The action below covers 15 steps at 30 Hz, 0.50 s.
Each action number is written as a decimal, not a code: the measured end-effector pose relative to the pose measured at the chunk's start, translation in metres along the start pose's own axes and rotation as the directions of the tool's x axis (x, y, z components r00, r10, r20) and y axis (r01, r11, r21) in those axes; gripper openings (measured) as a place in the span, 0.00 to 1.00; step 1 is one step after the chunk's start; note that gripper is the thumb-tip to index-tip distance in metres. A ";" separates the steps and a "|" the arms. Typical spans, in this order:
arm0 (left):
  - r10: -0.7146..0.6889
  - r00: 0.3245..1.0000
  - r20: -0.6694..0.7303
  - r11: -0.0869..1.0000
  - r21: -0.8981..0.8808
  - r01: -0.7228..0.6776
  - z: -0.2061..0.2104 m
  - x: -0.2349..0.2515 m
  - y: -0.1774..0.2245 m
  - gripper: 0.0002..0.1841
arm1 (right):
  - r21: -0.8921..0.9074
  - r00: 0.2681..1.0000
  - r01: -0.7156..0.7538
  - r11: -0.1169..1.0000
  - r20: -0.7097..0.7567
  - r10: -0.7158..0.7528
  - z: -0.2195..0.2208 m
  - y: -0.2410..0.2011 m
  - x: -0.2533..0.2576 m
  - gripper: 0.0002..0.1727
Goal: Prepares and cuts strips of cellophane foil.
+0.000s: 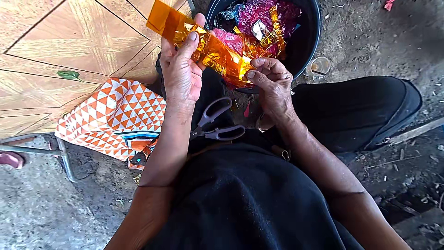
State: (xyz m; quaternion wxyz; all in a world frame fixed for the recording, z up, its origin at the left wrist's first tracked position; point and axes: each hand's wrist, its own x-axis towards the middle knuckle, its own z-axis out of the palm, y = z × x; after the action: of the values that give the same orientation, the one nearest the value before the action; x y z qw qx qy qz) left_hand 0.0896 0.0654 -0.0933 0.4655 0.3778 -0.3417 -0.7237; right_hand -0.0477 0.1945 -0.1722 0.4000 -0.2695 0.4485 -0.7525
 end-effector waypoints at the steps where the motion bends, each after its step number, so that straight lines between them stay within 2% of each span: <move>1: 0.004 1.000 -0.011 1.000 0.020 -0.004 0.000 0.000 0.000 0.17 | -0.016 1.000 0.017 1.000 -0.002 -0.017 -0.001 0.001 0.000 0.12; 3: 0.010 1.000 -0.020 0.998 0.066 -0.009 0.001 -0.001 0.000 0.16 | -0.020 0.999 0.033 0.999 -0.011 -0.033 -0.004 0.002 0.001 0.10; 6: 0.000 1.000 -0.012 0.992 0.123 0.001 0.001 -0.003 0.000 0.14 | 0.030 0.999 -0.020 0.999 -0.038 0.021 -0.005 0.002 0.001 0.08; 15: 0.020 0.999 -0.046 0.993 0.116 -0.015 -0.006 -0.001 0.000 0.07 | 0.098 0.958 -0.117 0.988 -0.252 0.138 -0.018 0.000 0.011 0.06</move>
State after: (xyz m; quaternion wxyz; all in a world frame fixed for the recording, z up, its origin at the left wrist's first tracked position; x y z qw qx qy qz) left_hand 0.0956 0.0653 -0.0959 0.4571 0.4179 -0.3753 -0.6895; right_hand -0.0672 0.1934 -0.1796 0.3967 -0.1232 0.4818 -0.7716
